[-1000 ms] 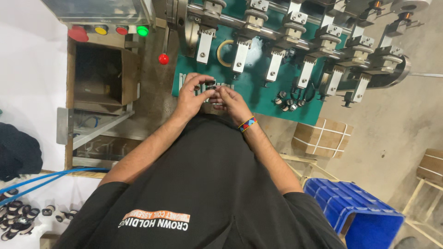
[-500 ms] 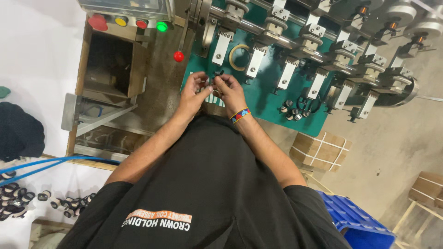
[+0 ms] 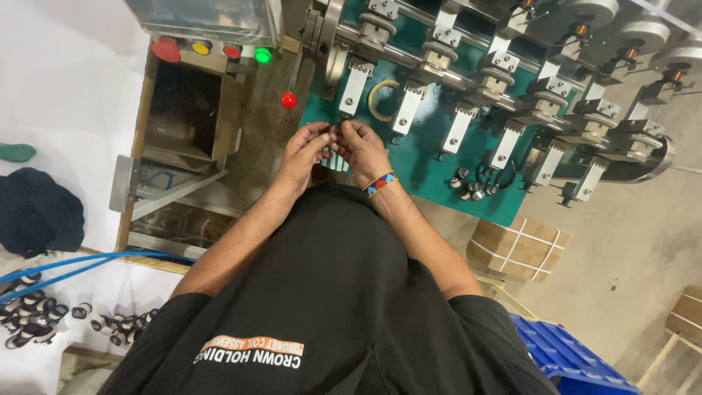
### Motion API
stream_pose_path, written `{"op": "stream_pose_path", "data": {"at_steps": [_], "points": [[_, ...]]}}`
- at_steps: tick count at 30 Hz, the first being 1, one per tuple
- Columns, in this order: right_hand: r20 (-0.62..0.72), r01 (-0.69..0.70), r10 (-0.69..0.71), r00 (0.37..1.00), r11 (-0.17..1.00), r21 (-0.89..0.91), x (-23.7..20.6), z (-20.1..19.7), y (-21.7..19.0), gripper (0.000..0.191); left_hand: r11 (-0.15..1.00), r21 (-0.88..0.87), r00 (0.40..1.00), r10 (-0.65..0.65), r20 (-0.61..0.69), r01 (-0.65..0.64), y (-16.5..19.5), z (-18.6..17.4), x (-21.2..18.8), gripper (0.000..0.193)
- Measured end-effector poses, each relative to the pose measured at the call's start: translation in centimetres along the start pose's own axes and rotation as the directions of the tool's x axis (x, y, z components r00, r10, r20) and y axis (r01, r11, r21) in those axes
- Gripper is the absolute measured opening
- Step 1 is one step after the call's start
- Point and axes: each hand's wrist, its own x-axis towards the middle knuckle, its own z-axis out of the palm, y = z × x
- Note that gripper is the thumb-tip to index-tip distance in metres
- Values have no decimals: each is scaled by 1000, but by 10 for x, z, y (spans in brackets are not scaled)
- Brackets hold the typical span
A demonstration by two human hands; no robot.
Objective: The person stands at a coil winding machine, picks up small copper bobbins and black plastic parts from the work surface, and fits them onto the machine's stations. They use pliers to trim or adjust parts, arrange finished coil assemblies on the green workbench, and operate the machine's red-handled lever.
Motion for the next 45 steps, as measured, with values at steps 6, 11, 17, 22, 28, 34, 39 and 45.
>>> {"op": "stream_pose_path", "data": {"at_steps": [6, 11, 17, 22, 28, 34, 39, 45], "points": [[-38, 101, -102, 994, 995, -23, -2, 13, 8, 23, 1000, 9, 999, 26, 40, -27, 7, 12, 11, 37], [9, 86, -86, 996, 983, -159, -5, 11, -2, 27, 996, 87, 999, 31, 45, -34, -2, 14, 12, 30], [187, 271, -209, 960, 513, -814, -40, -46, -17, 41, 840, 543, 995, -35, 98, -23, -26, 4, 0, 29], [180, 49, -595, 783, -230, -972, -104, -141, -40, 58, 424, 905, 966, -247, 78, 35, -56, -9, -20, 46], [126, -172, -775, 619, -291, -941, -163, -248, -90, 68, 102, 985, 953, -283, -105, 139, -86, 0, -38, 43], [119, -82, -719, 685, -238, -968, -186, -316, -114, 82, 58, 942, 910, -285, -301, 330, -112, 36, -61, 37], [307, 87, -687, 659, -336, -938, -182, -331, -110, 89, 144, 875, 869, -272, -414, 462, -139, 73, -80, 37], [435, 186, -622, 651, -425, -886, -167, -347, -121, 83, 149, 902, 912, -136, -387, 405, -182, 107, -110, 37]]}}
